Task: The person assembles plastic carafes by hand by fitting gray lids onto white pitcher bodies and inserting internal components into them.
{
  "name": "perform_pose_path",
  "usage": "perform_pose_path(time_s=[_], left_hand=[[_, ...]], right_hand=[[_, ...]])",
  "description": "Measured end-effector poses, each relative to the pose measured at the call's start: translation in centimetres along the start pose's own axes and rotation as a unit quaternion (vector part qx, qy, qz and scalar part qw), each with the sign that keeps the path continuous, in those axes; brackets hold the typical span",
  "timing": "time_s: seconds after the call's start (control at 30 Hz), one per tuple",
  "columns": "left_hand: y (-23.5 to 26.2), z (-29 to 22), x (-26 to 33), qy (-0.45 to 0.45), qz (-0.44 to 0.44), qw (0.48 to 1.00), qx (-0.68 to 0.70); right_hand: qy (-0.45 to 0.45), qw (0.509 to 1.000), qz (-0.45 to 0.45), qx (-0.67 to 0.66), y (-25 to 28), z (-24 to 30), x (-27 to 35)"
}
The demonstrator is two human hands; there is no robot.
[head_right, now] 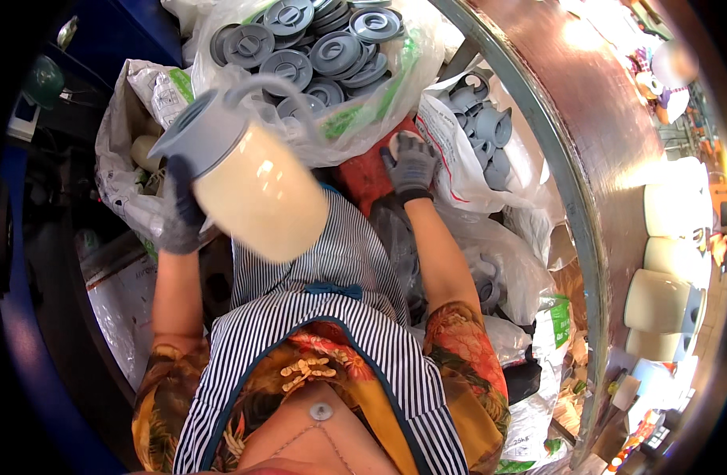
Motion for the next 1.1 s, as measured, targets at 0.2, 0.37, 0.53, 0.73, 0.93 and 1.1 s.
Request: perform_pose_path(time_s=[0.2,0.37,0.53,0.73,0.93,1.1], left_hand=[[-10.6,6.4,-8.9,-0.147,0.081,0.95,-0.264],[-13.2,11.9,-10.8,-0.201,0.1,0.889,-0.399],[-12.5,11.1,-10.5,-0.176,0.075,0.877,-0.441],[-12.5,10.0,-10.2,-0.118,0.164,0.819,-0.537],[-19.9,1.6,-11.5,-0.121,0.147,0.857,-0.479],[-27.9,12.5,-9.8,-0.114,0.089,0.517,-0.844]], right_hand=[[-0.177,0.907,-0.164,-0.344,8.6,-3.3,4.1],[0.062,0.944,-0.251,-0.207,26.2,3.7,-3.5],[0.297,0.889,-0.343,-0.057,33.1,12.5,-8.0],[0.227,0.967,-0.08,-0.085,18.6,10.3,-11.3],[-0.018,0.886,-0.306,-0.348,22.6,1.3,-1.5],[-0.224,0.794,-0.211,-0.524,12.0,-2.6,6.1]])
Point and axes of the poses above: each hand's wrist, its own x-axis away from the middle knuckle, its own y-axis out of the back of the hand, z = x × y, the point moved 9 cm from there along -x, towards the middle knuckle, and after that the axes turned 15 degrees about y, right-handed, at the moved point
